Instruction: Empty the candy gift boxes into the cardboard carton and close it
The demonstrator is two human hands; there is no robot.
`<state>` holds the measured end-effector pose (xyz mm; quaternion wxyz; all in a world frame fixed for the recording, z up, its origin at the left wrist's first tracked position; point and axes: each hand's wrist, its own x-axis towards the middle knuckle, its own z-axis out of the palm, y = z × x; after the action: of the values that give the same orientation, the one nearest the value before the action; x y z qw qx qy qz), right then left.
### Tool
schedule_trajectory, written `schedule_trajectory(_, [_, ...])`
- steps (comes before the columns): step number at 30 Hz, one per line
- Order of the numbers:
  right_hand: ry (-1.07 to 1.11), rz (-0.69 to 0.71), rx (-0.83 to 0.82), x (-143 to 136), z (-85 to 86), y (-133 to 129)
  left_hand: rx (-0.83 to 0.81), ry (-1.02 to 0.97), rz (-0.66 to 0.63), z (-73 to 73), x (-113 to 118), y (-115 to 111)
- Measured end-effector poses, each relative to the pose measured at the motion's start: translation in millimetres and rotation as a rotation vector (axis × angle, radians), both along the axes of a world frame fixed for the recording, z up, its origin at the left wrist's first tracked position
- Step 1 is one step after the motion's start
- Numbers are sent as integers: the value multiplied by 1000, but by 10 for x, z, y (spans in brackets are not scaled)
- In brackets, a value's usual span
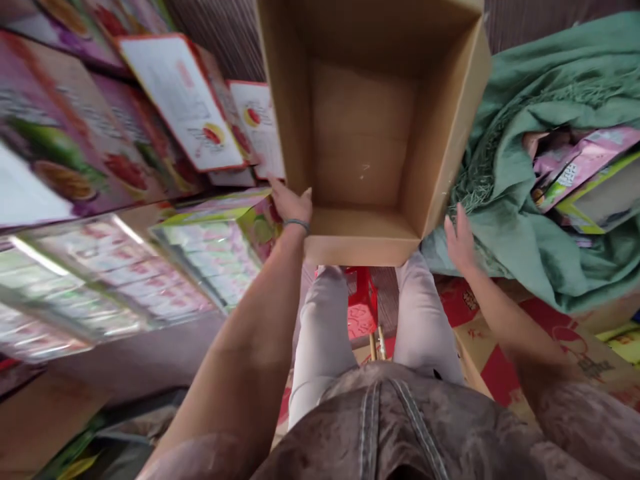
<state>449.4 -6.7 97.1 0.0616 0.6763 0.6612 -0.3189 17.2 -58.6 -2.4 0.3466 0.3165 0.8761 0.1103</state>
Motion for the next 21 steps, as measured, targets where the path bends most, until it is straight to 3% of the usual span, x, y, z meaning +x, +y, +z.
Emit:
schedule_trajectory(3, [-71,178,-159,-241,706,-934,148,-111,-129,695,149,-455])
schedule_trajectory(5, [-89,392,-452,-539,905,-1443,209,-213,-268,1195,231,-996])
schedule_trajectory(6, [-78,502,-596,-706,905,-1636,176,-226,-308,1399,266,-1314])
schedule_trajectory(7, [-58,587,-699,-875,842,-1786,123,-216,-329,1559,301,-1640])
schedule_trajectory(9, [-24,705,-811,-1186,563,-1980,69,-217,-415,1747,383,-2233])
schedule_trajectory(12, [-11,803,-863,-1514,-54,-2166,121,-184,-614,1797,530,-2763])
schedule_trajectory(14, [19,844,-894,-1624,-446,-2334,149,-159,-695,1768,608,-2836])
schedule_trajectory(16, [74,864,-927,-1658,-749,-2567,152,-131,-692,1738,652,-2754])
schedule_trajectory(21, [141,842,-1027,-1552,-1203,-3142,214,-118,-647,1699,671,-2435])
